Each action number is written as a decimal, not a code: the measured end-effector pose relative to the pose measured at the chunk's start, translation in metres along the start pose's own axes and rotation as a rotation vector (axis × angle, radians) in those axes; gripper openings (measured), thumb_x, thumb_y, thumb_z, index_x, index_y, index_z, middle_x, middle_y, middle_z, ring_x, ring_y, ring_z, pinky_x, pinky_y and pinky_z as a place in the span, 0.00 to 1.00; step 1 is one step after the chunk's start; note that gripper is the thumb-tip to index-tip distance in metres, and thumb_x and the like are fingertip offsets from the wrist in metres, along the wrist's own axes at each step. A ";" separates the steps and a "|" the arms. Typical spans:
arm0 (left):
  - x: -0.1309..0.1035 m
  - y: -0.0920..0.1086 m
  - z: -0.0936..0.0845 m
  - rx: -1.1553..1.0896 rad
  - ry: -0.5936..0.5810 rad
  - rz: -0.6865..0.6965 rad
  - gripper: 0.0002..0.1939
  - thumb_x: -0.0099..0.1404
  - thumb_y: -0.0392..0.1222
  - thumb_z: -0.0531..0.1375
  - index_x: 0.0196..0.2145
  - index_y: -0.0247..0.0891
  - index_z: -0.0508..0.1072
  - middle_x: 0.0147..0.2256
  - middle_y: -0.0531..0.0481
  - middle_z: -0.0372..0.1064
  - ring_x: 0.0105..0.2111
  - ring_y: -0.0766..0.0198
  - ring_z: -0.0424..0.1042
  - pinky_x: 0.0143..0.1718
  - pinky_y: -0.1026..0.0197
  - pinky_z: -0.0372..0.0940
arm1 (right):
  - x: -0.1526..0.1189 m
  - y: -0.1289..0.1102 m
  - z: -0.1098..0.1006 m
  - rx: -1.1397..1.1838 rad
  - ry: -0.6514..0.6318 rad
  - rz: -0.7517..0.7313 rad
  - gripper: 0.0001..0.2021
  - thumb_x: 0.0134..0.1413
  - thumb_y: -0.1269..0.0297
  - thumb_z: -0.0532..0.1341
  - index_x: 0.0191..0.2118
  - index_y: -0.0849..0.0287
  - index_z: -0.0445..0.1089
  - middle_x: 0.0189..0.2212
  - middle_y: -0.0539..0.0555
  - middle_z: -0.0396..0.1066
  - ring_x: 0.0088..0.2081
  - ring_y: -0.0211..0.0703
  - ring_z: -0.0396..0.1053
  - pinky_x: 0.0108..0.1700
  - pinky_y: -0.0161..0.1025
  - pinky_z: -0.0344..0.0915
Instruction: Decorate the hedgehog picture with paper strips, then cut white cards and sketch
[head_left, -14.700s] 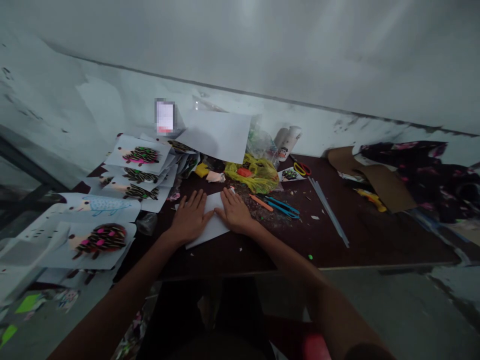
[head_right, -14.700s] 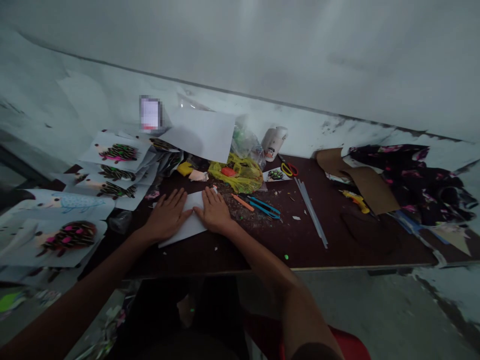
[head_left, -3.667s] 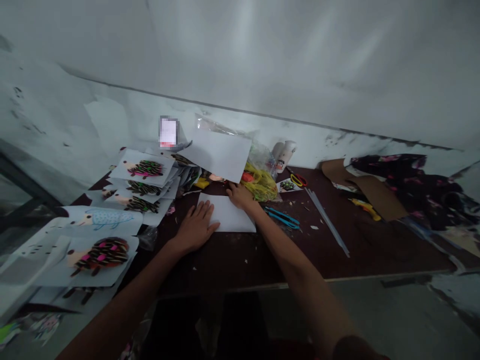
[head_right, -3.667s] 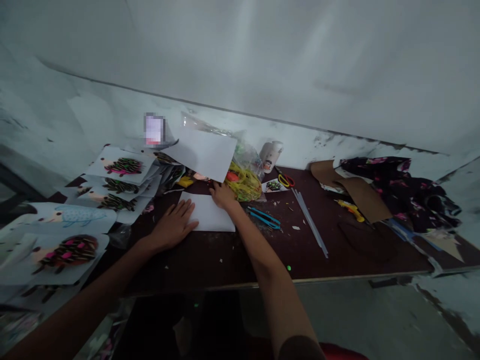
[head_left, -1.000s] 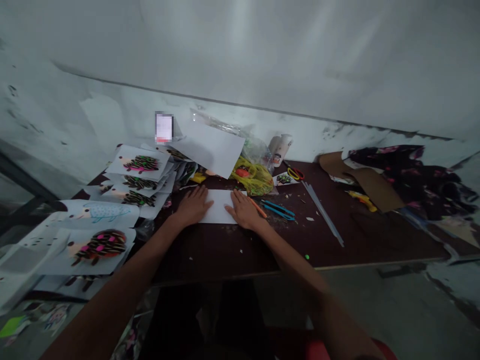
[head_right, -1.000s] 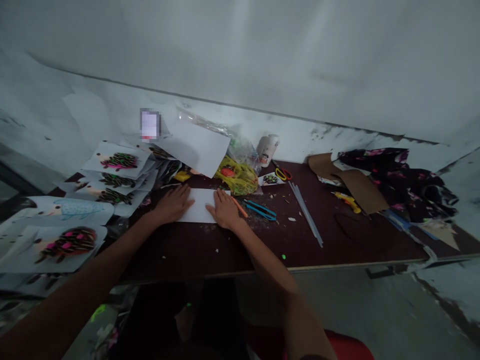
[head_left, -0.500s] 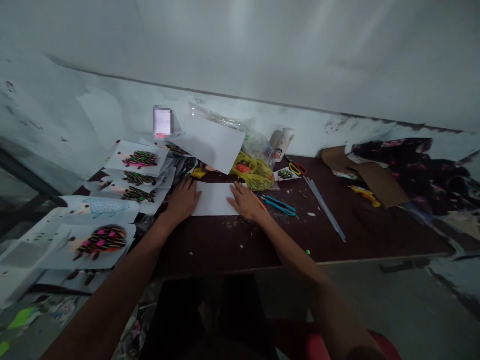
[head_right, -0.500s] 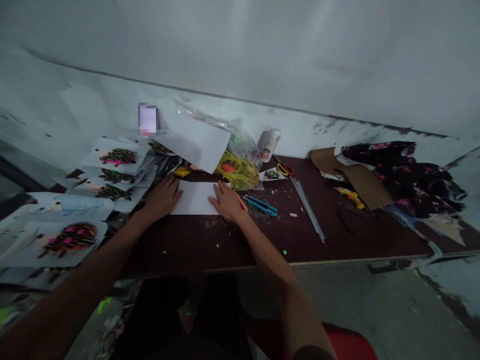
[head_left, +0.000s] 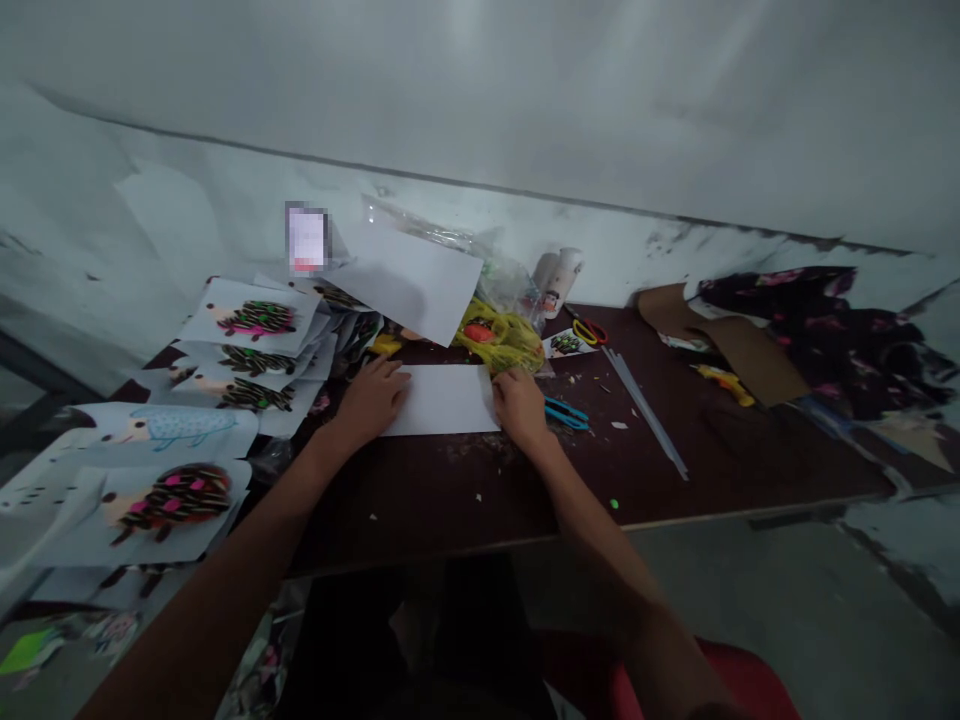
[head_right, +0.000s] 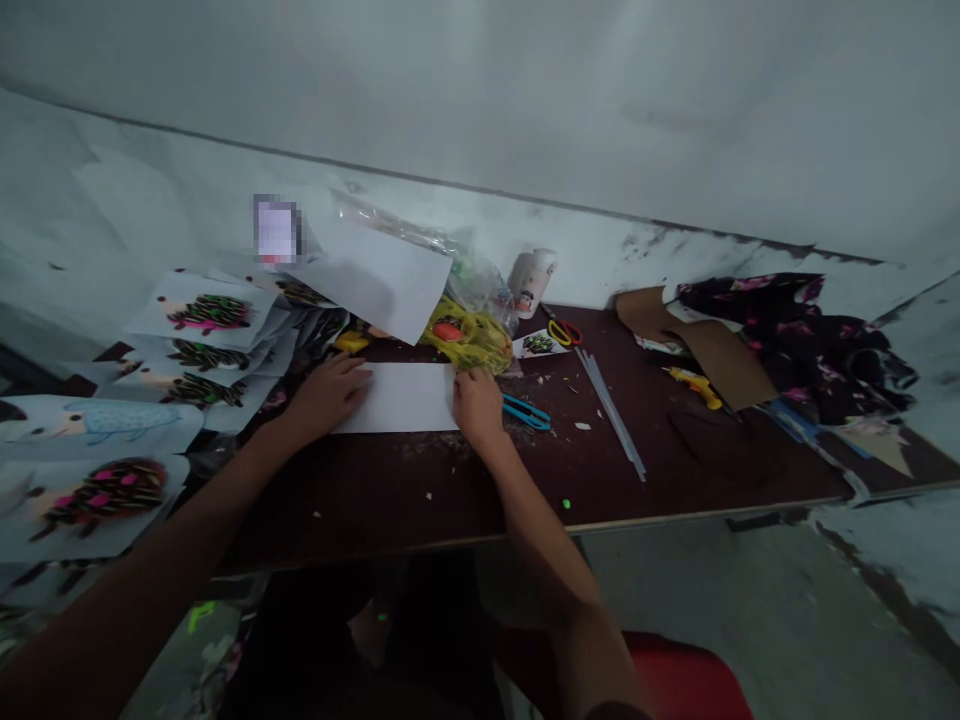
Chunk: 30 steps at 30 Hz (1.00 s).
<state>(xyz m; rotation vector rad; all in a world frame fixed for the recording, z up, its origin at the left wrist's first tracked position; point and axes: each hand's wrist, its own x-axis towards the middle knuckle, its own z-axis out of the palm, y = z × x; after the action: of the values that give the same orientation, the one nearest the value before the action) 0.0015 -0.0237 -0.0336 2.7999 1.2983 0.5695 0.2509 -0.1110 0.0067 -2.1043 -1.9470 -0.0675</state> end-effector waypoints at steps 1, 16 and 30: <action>0.002 0.001 0.001 0.009 -0.012 0.004 0.18 0.68 0.36 0.52 0.48 0.35 0.79 0.58 0.38 0.72 0.63 0.48 0.66 0.66 0.44 0.60 | 0.001 0.003 -0.004 -0.027 -0.013 0.047 0.14 0.69 0.69 0.54 0.43 0.62 0.78 0.45 0.64 0.76 0.50 0.53 0.70 0.51 0.42 0.65; 0.027 0.001 -0.005 0.068 -0.206 -0.156 0.26 0.66 0.43 0.56 0.60 0.32 0.72 0.54 0.33 0.72 0.55 0.43 0.71 0.58 0.44 0.64 | -0.031 0.047 -0.034 -0.218 -0.221 0.262 0.15 0.62 0.72 0.55 0.52 0.66 0.72 0.50 0.69 0.70 0.53 0.57 0.68 0.52 0.45 0.63; 0.022 -0.017 -0.072 -0.527 -0.173 -0.300 0.16 0.56 0.46 0.57 0.38 0.36 0.77 0.38 0.48 0.77 0.40 0.55 0.74 0.45 0.58 0.68 | -0.024 0.042 -0.020 0.302 0.013 0.150 0.10 0.59 0.62 0.56 0.43 0.60 0.69 0.35 0.56 0.73 0.35 0.46 0.67 0.38 0.38 0.61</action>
<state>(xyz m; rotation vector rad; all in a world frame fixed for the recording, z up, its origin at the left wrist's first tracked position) -0.0210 -0.0071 0.0381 2.1355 1.2714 0.5414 0.2926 -0.1418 0.0138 -2.0318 -1.6642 0.2279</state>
